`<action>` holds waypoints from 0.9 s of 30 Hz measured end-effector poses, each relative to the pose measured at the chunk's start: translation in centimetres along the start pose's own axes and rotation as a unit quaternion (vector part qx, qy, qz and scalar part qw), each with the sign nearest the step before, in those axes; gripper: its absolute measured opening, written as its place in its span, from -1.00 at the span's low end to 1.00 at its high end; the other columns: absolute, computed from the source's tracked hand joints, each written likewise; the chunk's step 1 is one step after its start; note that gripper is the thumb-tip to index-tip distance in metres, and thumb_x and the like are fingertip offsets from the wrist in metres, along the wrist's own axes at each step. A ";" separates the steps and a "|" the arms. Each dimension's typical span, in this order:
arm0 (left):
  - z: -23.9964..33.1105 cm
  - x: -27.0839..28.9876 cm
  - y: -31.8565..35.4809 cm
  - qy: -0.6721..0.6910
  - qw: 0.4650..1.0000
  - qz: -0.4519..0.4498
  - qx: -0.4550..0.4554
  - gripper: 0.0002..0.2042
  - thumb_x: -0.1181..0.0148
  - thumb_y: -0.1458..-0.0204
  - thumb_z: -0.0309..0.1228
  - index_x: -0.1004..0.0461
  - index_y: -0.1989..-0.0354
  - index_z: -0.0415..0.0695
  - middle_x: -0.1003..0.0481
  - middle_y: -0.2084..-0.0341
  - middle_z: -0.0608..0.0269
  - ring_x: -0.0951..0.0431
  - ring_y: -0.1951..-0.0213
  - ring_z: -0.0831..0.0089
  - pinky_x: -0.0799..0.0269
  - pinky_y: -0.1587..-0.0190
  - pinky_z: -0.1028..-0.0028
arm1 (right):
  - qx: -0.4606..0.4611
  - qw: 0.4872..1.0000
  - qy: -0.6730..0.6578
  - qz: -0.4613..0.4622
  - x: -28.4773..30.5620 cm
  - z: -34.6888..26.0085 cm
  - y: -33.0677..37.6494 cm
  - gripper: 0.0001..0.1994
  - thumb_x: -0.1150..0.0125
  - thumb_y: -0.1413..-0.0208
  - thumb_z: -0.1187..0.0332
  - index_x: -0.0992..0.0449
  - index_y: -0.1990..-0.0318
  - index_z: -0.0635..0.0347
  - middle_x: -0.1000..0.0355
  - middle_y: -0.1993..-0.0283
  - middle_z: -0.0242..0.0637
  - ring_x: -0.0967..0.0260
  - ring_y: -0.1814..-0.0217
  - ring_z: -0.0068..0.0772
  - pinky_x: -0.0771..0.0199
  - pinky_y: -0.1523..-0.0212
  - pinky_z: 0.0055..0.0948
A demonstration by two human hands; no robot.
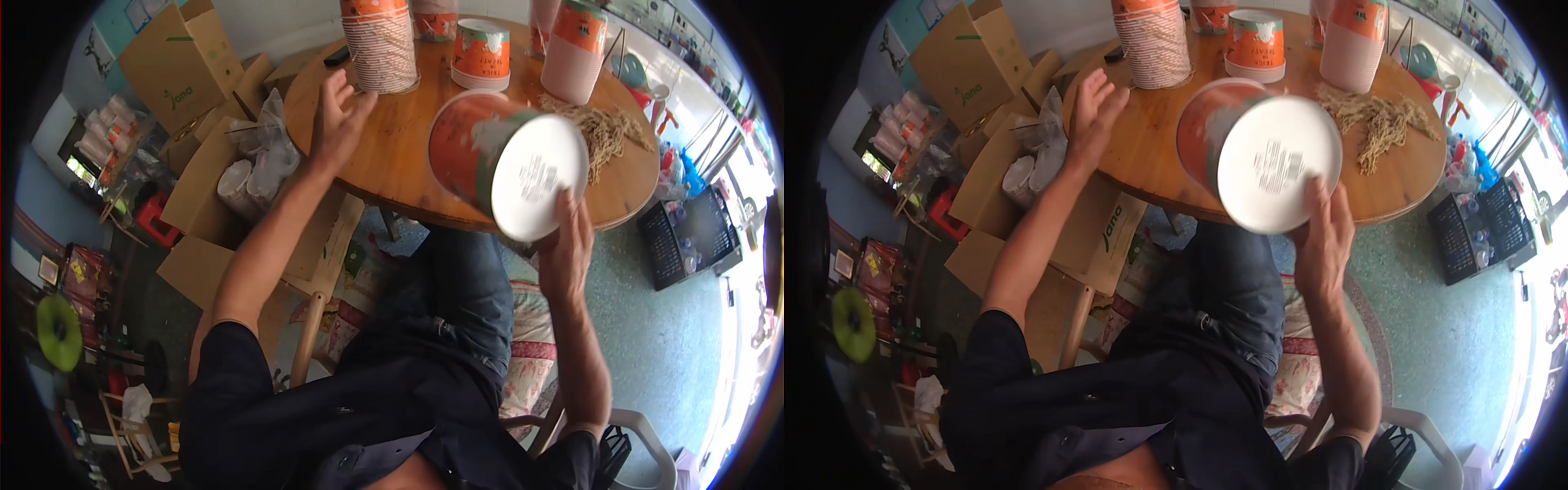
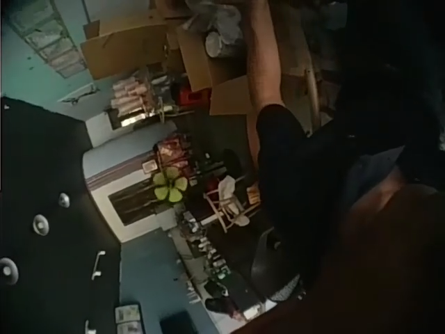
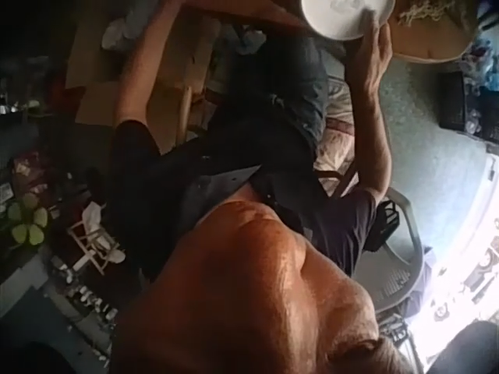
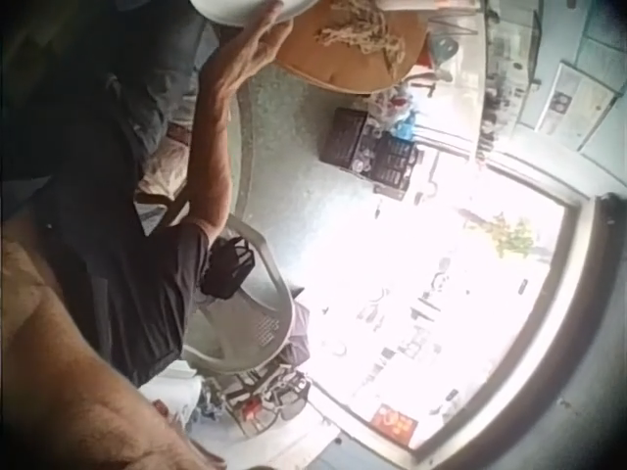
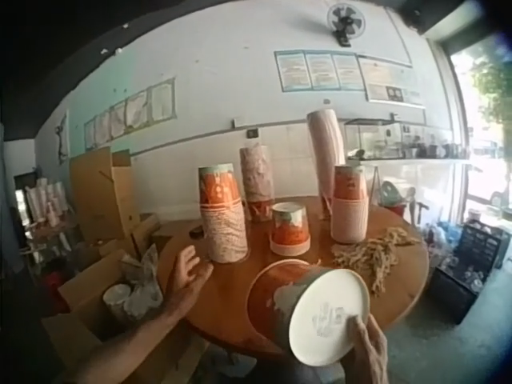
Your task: Attaching thin wire handles to paper buckets.
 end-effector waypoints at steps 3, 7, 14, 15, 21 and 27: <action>-5.0 0.9 -4.6 -0.100 0.995 0.005 -0.031 -0.23 -0.34 -0.21 -0.11 -0.12 -0.43 -0.30 -0.22 -0.39 -0.14 -0.27 -0.41 0.12 -0.22 -0.41 0.23 | 0.027 0.999 0.028 -0.015 -1.3 -2.2 -5.3 -0.55 -0.05 -0.44 -0.02 -0.45 -0.18 0.19 -0.51 0.05 -0.30 -0.53 0.07 -0.52 -0.66 0.11 -0.47; -11.9 -1.1 -8.2 -0.298 0.954 -0.011 -0.033 -0.26 -0.40 -0.11 -0.13 -0.24 -0.34 -0.32 -0.35 -0.27 -0.21 -0.42 -0.27 0.06 -0.37 -0.29 0.18 | 0.025 0.994 -0.104 -0.038 -4.9 -5.8 -14.8 -0.55 -0.18 -0.38 0.03 -0.45 -0.14 0.25 -0.50 0.07 -0.31 -0.53 0.08 -0.43 -0.70 -0.05 -0.31; -14.1 -1.1 -11.9 -0.262 0.963 -0.015 -0.058 -0.31 -0.36 -0.18 -0.27 -0.14 -0.39 -0.24 -0.25 -0.33 -0.16 -0.39 -0.29 0.03 -0.49 -0.23 0.17 | 0.047 0.974 -0.159 -0.156 -14.1 -9.4 -31.6 -0.64 -0.33 -0.29 0.13 -0.51 -0.02 0.22 -0.50 0.14 -0.27 -0.50 0.11 -0.41 -0.71 -0.10 -0.26; -13.4 0.5 -13.0 -0.239 0.966 0.029 -0.096 -0.34 -0.36 -0.12 -0.28 -0.17 -0.31 -0.27 -0.35 -0.14 -0.26 -0.45 -0.14 -0.04 -0.41 -0.20 0.10 | 0.267 0.925 0.166 -0.212 -16.8 -11.1 -30.7 -0.54 -0.28 -0.34 0.40 -0.31 -0.33 0.20 -0.44 -0.06 -0.30 -0.41 -0.05 -0.51 -0.50 -0.04 -0.56; -8.9 7.1 -23.7 -0.206 0.954 0.163 -0.147 -0.30 -0.36 -0.14 -0.24 -0.16 -0.33 -0.36 -0.36 -0.17 -0.27 -0.46 -0.18 -0.06 -0.42 -0.22 0.13 | 0.551 0.756 0.233 -0.266 -27.3 -13.8 -41.4 -0.50 -0.38 -0.25 0.46 -0.33 -0.27 0.35 -0.49 0.02 -0.21 -0.45 0.05 -0.52 -0.56 0.04 -0.51; 3.8 6.6 -28.4 -0.360 0.845 0.188 -0.347 -0.38 -0.21 -0.28 -0.12 -0.23 -0.37 -0.27 -0.35 -0.26 -0.19 -0.40 -0.28 -0.04 -0.36 -0.29 0.13 | -0.030 0.972 0.022 -0.233 -35.3 -6.3 -50.2 -0.32 -0.09 -0.30 -0.27 -0.48 -0.09 0.28 -0.47 0.18 -0.15 -0.52 0.27 -0.18 -0.70 0.29 -0.23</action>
Point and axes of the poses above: each hand's wrist, its own y-axis away from the middle knuckle, its own x-axis out of the back of the hand, z = x × y, the point moved 9 cm from there along -y, towards the middle knuckle
